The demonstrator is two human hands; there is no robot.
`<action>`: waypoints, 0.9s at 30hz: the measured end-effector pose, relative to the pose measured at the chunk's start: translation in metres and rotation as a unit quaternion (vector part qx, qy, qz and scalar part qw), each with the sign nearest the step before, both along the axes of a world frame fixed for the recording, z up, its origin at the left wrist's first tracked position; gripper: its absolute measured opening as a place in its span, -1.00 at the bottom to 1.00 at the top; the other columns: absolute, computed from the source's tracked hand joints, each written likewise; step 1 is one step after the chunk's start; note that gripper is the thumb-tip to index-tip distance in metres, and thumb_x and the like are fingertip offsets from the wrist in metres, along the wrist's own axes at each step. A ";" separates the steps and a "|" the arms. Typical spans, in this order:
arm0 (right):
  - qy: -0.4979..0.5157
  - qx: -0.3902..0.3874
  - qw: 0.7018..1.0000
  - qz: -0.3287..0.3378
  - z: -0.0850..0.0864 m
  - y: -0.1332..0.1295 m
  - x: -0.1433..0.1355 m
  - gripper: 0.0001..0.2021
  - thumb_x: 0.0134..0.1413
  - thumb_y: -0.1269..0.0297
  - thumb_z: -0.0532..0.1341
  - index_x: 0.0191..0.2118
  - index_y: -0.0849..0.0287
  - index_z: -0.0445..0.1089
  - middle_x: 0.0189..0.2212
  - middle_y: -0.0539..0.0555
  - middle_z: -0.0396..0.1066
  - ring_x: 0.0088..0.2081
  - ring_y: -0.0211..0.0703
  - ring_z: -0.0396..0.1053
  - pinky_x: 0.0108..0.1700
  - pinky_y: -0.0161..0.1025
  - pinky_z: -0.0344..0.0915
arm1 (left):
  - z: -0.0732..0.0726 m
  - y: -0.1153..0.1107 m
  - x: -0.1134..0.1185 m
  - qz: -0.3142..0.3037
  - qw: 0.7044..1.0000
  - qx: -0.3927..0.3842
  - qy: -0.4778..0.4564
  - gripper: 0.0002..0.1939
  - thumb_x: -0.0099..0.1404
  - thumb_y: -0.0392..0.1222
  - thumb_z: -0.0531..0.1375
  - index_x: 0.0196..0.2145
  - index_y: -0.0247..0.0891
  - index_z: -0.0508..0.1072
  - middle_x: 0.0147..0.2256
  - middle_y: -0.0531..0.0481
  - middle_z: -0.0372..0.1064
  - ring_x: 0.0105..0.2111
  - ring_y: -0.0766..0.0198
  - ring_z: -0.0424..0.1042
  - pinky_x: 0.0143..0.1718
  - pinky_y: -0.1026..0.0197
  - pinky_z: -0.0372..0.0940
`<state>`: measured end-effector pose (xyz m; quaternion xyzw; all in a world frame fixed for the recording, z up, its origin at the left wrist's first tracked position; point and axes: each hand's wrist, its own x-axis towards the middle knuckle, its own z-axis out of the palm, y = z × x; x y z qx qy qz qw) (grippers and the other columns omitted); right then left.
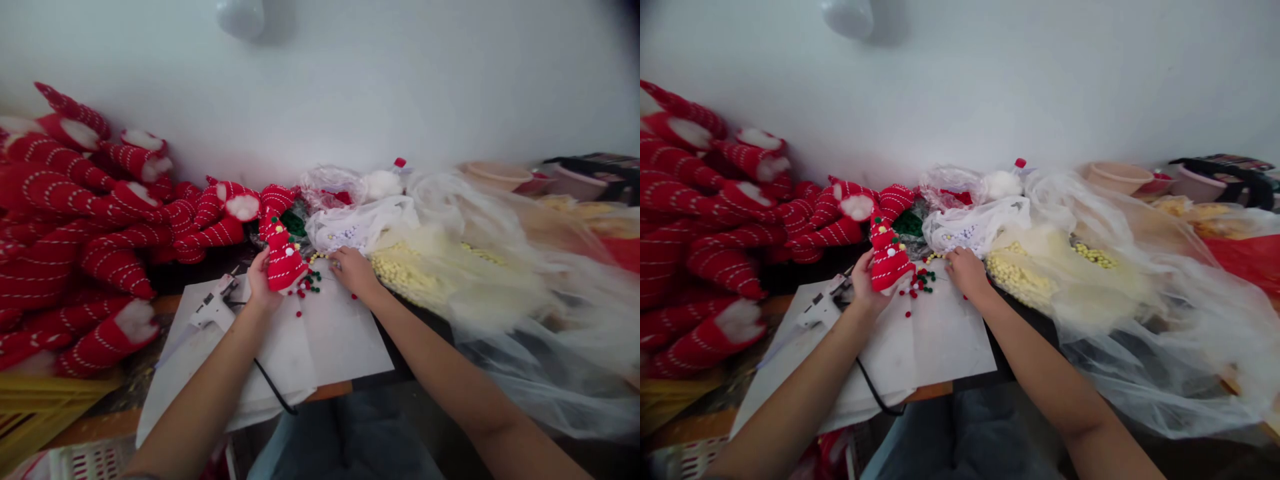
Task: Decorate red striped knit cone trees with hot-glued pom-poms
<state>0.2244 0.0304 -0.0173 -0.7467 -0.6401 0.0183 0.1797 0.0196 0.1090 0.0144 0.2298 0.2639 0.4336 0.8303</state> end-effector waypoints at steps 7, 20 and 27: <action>-0.026 -0.006 1.000 -0.002 0.002 -0.003 0.008 -0.69 0.25 0.57 0.17 0.00 0.16 0.54 -0.02 0.21 0.53 -0.03 0.06 0.48 -0.04 -0.15 0.32 | 0.011 -0.012 0.008 0.052 0.998 -0.034 0.017 -0.87 0.22 -0.17 0.19 -0.36 -0.25 0.52 -0.52 -0.04 0.55 -0.28 0.01 0.66 -0.16 0.01 0.56; -0.047 0.038 0.998 -0.005 0.009 -0.004 0.001 -0.82 0.38 0.24 0.24 -0.14 0.18 0.57 -0.05 0.28 0.50 0.04 0.13 0.42 -0.09 -0.13 0.36 | 0.008 -0.013 0.012 0.055 0.998 -0.020 0.008 -0.92 0.16 -0.18 0.24 -0.40 -0.22 0.50 -0.53 -0.02 0.55 -0.27 -0.02 0.66 -0.16 0.02 0.57; 0.172 0.252 0.937 0.170 0.015 -0.013 -0.011 -0.72 0.42 0.06 0.17 -0.22 0.09 0.52 -0.30 0.07 0.57 -0.29 -0.13 0.46 -0.16 -0.20 0.39 | -0.003 -0.014 0.016 0.031 0.998 0.046 0.038 -0.73 0.13 -0.16 0.33 -0.19 -0.24 0.51 -0.38 -0.04 0.61 -0.42 0.10 0.62 -0.38 0.15 0.50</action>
